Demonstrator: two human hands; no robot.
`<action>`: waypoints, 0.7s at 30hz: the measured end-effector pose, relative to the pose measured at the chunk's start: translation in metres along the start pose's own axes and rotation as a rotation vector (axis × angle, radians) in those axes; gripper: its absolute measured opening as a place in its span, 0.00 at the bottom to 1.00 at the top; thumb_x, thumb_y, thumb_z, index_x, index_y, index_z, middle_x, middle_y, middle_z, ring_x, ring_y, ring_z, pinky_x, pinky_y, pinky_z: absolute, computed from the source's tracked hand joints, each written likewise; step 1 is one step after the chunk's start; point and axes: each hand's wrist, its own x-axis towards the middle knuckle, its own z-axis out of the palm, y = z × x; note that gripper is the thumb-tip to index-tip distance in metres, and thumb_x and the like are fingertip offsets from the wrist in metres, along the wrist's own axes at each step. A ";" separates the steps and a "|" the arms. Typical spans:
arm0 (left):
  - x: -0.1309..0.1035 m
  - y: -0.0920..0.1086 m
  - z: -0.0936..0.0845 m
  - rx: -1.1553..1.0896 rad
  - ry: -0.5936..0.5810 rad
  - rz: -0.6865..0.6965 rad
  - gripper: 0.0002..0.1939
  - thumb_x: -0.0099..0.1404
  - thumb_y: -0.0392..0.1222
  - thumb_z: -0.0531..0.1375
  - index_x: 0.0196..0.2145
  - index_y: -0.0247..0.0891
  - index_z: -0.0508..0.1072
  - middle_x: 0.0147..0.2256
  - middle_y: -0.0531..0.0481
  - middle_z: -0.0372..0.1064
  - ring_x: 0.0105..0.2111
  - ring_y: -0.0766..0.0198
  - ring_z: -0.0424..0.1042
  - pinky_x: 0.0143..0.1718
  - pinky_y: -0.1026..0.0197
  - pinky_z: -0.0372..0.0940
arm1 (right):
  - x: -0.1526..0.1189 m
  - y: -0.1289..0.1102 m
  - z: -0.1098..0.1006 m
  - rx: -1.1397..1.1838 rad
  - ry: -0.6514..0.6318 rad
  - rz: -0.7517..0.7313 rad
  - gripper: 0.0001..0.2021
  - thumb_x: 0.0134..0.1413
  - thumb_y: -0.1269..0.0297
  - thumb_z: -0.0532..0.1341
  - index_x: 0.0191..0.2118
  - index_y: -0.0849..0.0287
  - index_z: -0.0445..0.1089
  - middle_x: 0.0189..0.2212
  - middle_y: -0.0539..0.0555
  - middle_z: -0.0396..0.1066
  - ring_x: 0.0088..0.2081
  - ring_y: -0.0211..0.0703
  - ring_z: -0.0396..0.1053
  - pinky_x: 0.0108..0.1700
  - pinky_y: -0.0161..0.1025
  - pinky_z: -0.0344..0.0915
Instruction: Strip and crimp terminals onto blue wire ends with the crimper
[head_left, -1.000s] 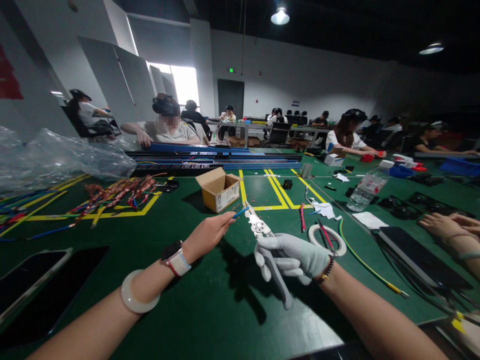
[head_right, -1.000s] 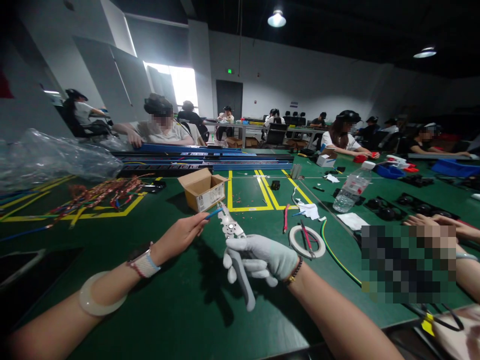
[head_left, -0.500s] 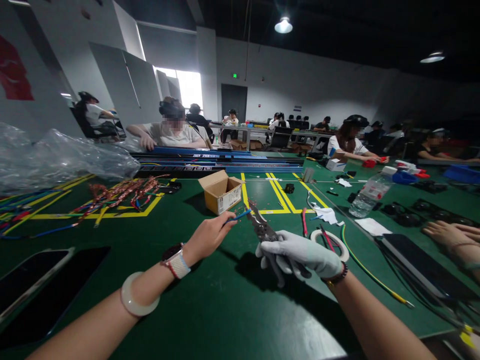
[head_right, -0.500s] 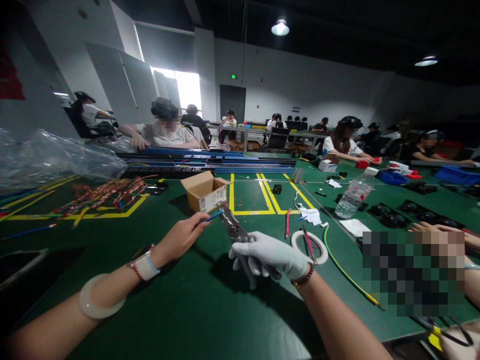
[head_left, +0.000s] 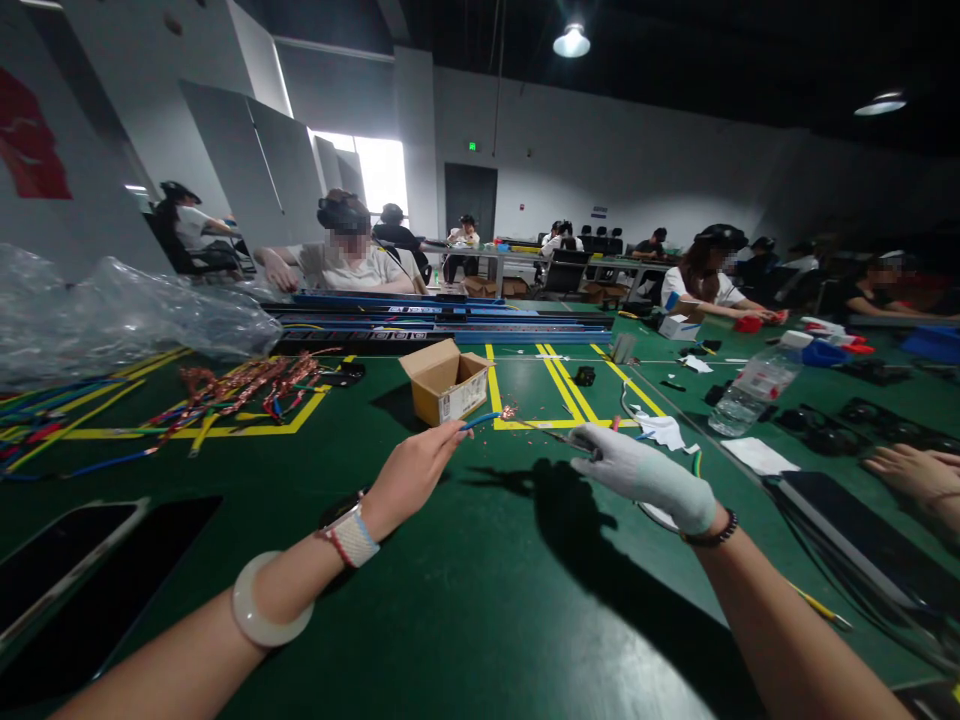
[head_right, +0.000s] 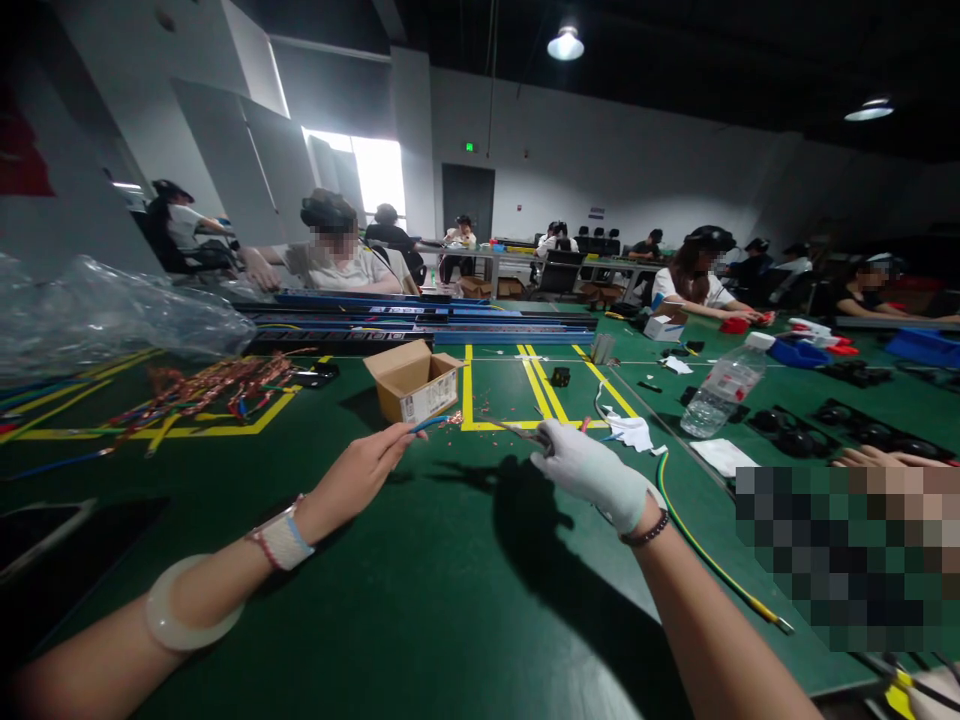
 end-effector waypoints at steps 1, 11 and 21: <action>0.000 -0.002 0.001 -0.008 -0.019 -0.011 0.19 0.72 0.47 0.45 0.49 0.37 0.70 0.49 0.43 0.72 0.47 0.53 0.71 0.47 0.54 0.66 | 0.003 0.004 -0.001 -0.055 0.061 0.040 0.12 0.55 0.65 0.57 0.45 0.60 0.67 0.38 0.56 0.71 0.40 0.44 0.68 0.42 0.38 0.63; -0.011 -0.011 0.023 0.107 -0.072 0.105 0.15 0.71 0.44 0.46 0.44 0.36 0.70 0.45 0.42 0.73 0.43 0.56 0.73 0.49 0.53 0.66 | 0.026 -0.006 0.044 0.031 0.551 -0.224 0.30 0.49 0.72 0.55 0.60 0.58 0.54 0.55 0.61 0.60 0.56 0.49 0.61 0.57 0.47 0.61; -0.020 -0.010 0.024 0.182 -0.035 0.118 0.18 0.72 0.45 0.46 0.44 0.35 0.71 0.42 0.41 0.74 0.43 0.55 0.73 0.47 0.53 0.67 | 0.024 0.002 0.076 -0.035 0.520 -0.250 0.36 0.44 0.80 0.52 0.63 0.62 0.49 0.62 0.64 0.51 0.64 0.50 0.49 0.63 0.48 0.54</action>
